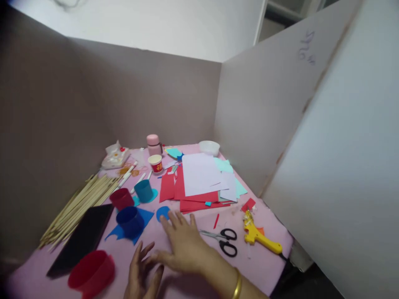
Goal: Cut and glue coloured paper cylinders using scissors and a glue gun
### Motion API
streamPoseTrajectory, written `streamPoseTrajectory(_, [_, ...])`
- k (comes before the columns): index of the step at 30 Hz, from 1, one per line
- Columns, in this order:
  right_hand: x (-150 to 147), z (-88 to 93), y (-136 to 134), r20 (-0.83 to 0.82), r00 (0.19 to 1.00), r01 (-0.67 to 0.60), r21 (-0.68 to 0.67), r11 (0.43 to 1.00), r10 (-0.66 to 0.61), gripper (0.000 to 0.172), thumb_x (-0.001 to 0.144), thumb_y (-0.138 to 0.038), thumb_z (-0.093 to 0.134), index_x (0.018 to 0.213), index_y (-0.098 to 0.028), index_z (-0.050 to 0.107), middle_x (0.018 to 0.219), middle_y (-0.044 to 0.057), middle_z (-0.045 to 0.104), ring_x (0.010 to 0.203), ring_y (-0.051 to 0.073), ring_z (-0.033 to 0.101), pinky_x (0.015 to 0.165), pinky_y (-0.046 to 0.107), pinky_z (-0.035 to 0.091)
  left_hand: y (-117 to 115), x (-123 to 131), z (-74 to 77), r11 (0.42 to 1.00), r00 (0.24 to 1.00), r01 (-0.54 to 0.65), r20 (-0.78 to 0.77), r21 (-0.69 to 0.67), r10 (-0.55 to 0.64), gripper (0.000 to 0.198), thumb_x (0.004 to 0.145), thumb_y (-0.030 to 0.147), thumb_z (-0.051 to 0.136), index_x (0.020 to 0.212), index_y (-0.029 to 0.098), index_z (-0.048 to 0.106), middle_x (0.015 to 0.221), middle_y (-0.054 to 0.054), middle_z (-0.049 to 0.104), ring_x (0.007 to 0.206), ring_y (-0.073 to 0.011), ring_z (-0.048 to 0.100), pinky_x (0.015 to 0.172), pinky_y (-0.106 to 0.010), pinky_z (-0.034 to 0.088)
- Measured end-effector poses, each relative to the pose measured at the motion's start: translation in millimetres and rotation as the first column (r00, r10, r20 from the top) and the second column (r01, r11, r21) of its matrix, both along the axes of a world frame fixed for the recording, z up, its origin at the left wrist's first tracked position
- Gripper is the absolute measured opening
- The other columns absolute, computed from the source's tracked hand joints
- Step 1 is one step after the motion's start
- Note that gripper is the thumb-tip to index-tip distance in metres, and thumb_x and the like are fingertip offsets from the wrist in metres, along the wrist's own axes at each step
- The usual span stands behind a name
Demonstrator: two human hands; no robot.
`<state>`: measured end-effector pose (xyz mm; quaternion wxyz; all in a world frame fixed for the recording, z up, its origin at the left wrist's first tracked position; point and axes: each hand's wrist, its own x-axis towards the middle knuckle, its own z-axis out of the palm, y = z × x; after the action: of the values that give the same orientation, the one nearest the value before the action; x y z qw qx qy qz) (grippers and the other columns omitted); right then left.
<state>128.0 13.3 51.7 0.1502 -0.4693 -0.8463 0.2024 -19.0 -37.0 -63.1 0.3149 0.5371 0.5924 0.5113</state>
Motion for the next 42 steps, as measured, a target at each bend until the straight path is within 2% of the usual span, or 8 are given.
streamPoseTrajectory(5, [7.5,5.5,4.9,0.021,0.999,0.032,-0.010,0.999,-0.032,0.062,0.095,-0.052,0.031,0.147,-0.020,0.021,0.154,0.013,0.020,0.140,0.032,0.016,0.106,0.065,0.017,-4.8,1.3,14.3,0.998,0.998,0.014,0.065,-0.062,-0.010,0.059,0.089,0.046,0.038,0.140,0.023,0.022,0.132,-0.016,0.050,0.103,-0.0253,0.063,0.092,-0.043,0.049])
streamPoseTrajectory(13, [-14.3,-16.1,-6.8,0.147,0.989,-0.015,0.030,0.999,0.011,0.060,0.090,-0.039,0.048,0.143,-0.014,0.032,0.147,0.021,0.035,0.136,0.039,0.026,0.104,0.067,0.017,-6.9,-10.4,17.9,0.976,0.985,0.166,0.077,-0.138,-0.156,0.050,0.092,0.039,0.038,0.136,0.016,0.028,0.132,-0.018,0.051,0.113,-0.0236,0.057,0.099,-0.042,0.044])
streamPoseTrajectory(18, [0.0,-4.4,-6.4,0.113,0.993,-0.029,0.007,1.000,0.028,0.064,0.092,-0.049,0.039,0.146,-0.019,0.023,0.153,0.015,0.022,0.140,0.033,0.019,0.106,0.065,0.016,-7.4,-10.7,11.5,0.973,0.983,0.176,0.080,-0.147,-0.165,0.049,0.090,0.041,0.041,0.133,0.017,0.034,0.132,-0.018,0.053,0.114,-0.0255,0.056,0.098,-0.046,0.044])
streamPoseTrajectory(23, [13.0,4.2,-6.4,0.114,0.986,0.111,0.069,0.991,-0.119,0.056,0.096,-0.042,0.031,0.147,-0.020,0.022,0.154,0.010,0.022,0.141,0.028,0.018,0.108,0.060,0.018,-6.3,-10.2,9.0,0.972,0.983,0.179,0.077,-0.154,-0.168,0.048,0.090,0.043,0.040,0.131,0.017,0.036,0.130,-0.017,0.054,0.111,-0.0254,0.058,0.097,-0.046,0.045])
streamPoseTrajectory(27, [1.3,-6.5,-6.7,0.173,0.983,0.049,0.063,0.997,-0.059,0.059,0.094,-0.043,0.037,0.147,-0.019,0.023,0.154,0.013,0.021,0.140,0.033,0.019,0.107,0.062,0.020,-4.0,-10.1,11.6,0.969,0.983,0.183,0.055,-0.163,-0.177,0.049,0.089,0.042,0.041,0.129,0.014,0.039,0.131,-0.019,0.054,0.113,-0.0272,0.058,0.098,-0.046,0.045])
streamPoseTrajectory(33, [-14.8,-24.4,-7.3,0.187,0.982,0.012,0.062,0.998,-0.023,0.054,0.092,-0.035,0.043,0.142,-0.017,0.035,0.145,0.017,0.040,0.133,0.036,0.035,0.104,0.062,0.026,-6.3,-11.0,15.8,0.978,0.986,0.165,-0.005,-0.129,-0.167,0.047,0.089,0.038,0.041,0.124,0.008,0.045,0.123,-0.022,0.062,0.109,-0.0272,0.061,0.096,-0.044,0.047])
streamPoseTrajectory(40, [-3.1,-15.1,-12.8,0.178,0.984,-0.007,0.092,0.996,-0.010,0.065,0.090,-0.049,0.045,0.146,-0.021,0.027,0.153,0.012,0.025,0.139,0.035,0.022,0.105,0.066,0.019,-8.1,-11.0,18.2,0.983,0.985,0.157,-0.053,-0.092,-0.163,0.040,0.089,0.032,0.044,0.121,0.009,0.052,0.124,-0.020,0.063,0.114,-0.0250,0.060,0.098,-0.039,0.047])
streamPoseTrajectory(42, [-2.9,-16.8,-15.3,0.186,0.982,-0.002,0.085,0.996,-0.014,0.062,0.090,-0.046,0.044,0.145,-0.022,0.028,0.152,0.011,0.026,0.138,0.034,0.024,0.105,0.065,0.021,-7.4,-11.2,17.4,0.984,0.985,0.157,-0.063,-0.078,-0.162,0.039,0.088,0.031,0.045,0.120,0.010,0.053,0.122,-0.019,0.065,0.112,-0.0241,0.062,0.097,-0.038,0.048])
